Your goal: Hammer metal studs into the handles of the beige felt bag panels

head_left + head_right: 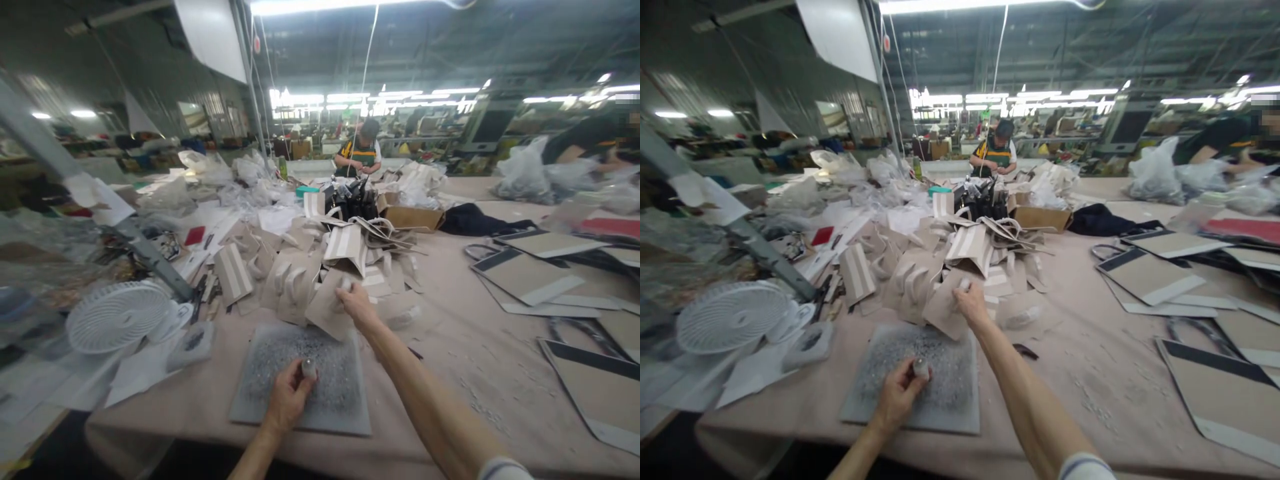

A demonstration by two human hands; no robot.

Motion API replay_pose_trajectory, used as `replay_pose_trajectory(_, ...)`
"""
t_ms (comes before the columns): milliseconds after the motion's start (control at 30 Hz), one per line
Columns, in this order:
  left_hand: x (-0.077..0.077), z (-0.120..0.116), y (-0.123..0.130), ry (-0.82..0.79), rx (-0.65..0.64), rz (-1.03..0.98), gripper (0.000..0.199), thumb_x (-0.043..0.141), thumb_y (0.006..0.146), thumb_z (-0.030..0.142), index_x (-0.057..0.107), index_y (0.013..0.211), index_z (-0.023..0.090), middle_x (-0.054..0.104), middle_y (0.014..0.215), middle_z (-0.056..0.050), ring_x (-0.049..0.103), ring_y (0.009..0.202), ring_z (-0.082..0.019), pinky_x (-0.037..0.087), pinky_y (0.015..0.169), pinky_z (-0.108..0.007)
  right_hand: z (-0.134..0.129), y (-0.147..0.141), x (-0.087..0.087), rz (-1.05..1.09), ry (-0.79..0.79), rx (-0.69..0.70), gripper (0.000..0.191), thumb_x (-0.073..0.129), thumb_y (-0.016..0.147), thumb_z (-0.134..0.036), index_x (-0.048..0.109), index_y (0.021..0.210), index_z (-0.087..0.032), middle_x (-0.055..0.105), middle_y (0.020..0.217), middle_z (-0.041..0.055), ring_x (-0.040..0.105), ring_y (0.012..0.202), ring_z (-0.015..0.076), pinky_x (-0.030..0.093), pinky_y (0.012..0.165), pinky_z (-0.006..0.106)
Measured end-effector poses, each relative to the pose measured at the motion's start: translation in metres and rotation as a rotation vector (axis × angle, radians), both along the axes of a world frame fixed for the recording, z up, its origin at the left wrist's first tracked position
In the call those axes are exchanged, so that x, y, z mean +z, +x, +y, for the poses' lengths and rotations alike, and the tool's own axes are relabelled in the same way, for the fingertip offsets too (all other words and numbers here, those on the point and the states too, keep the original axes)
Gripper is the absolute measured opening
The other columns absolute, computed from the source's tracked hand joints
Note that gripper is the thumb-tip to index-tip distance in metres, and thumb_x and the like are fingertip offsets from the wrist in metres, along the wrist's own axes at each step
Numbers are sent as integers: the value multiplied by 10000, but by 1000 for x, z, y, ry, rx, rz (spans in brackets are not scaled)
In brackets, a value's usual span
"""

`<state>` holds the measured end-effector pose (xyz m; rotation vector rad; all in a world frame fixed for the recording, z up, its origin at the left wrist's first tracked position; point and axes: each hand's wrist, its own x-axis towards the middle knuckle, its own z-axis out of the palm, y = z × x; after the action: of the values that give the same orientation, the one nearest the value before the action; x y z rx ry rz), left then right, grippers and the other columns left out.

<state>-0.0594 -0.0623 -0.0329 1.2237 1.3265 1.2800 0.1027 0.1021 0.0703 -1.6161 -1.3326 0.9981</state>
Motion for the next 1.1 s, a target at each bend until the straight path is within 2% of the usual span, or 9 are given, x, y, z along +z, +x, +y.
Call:
replay_pose_trajectory(100,-7,-2,-5,-23,-6,-64,329,723,790,445,678,956,164,779,895,-94,743,834,-239,590,793,-326,-19,8,17,-81,22,18,505,577,708,-295,613,1185,-131,697,962,93,629,890,227,478,740,302)
replay_pose_trajectory(200,-7,-10,-11,-25,-6,-82,309,748,775,407,681,958,167,775,880,-78,736,846,-233,581,800,-321,-67,28,18,-130,28,100,576,568,711,-276,589,1276,-165,694,1092,89,626,988,233,468,852,319)
replay_pose_trajectory(267,-6,-11,-12,-46,7,-105,310,754,773,401,679,964,169,777,883,-75,739,842,-229,580,796,-319,-111,39,4,-214,27,206,557,526,751,-279,593,1294,-177,706,1071,85,639,977,235,465,876,335)
replay_pose_trajectory(367,-4,-10,-11,-101,29,-190,357,771,756,423,661,978,166,782,901,-86,752,842,-240,589,801,-337,-176,48,-35,-388,-88,312,582,427,833,-304,531,1379,-129,711,838,82,661,804,239,486,771,344)
replay_pose_trajectory(500,5,-1,-5,-109,17,-277,418,794,737,413,636,1026,156,782,904,-92,754,860,-239,583,816,-337,-223,44,-78,-330,-147,328,614,331,888,-311,446,1440,-68,718,948,131,673,857,238,500,797,349)
replay_pose_trajectory(567,15,9,7,-76,-22,-291,420,788,748,382,626,1062,156,781,922,-93,747,881,-228,571,820,-321,-228,40,-83,-305,-154,304,619,316,895,-319,432,1449,-68,715,993,144,670,893,244,502,813,361)
replay_pose_trajectory(733,29,40,51,-18,-124,-282,332,767,743,324,632,993,152,779,948,-96,727,854,-200,545,767,-279,-223,39,-75,-323,-187,288,597,351,869,-305,494,1403,-80,713,831,116,664,789,259,500,739,370)
replay_pose_trajectory(933,0,55,77,-52,-184,-243,346,761,725,354,621,967,149,775,932,-103,714,827,-197,526,730,-272,-228,42,-73,-293,-126,277,508,392,899,-367,547,1348,-189,656,705,45,652,695,245,499,670,349)
replay_pose_trajectory(1100,-11,54,73,-82,-189,-290,359,759,732,347,605,992,153,776,936,-104,720,851,-209,534,753,-284,-205,73,-70,-404,1,133,485,386,936,-477,568,1256,-160,649,850,77,628,783,226,501,756,350)
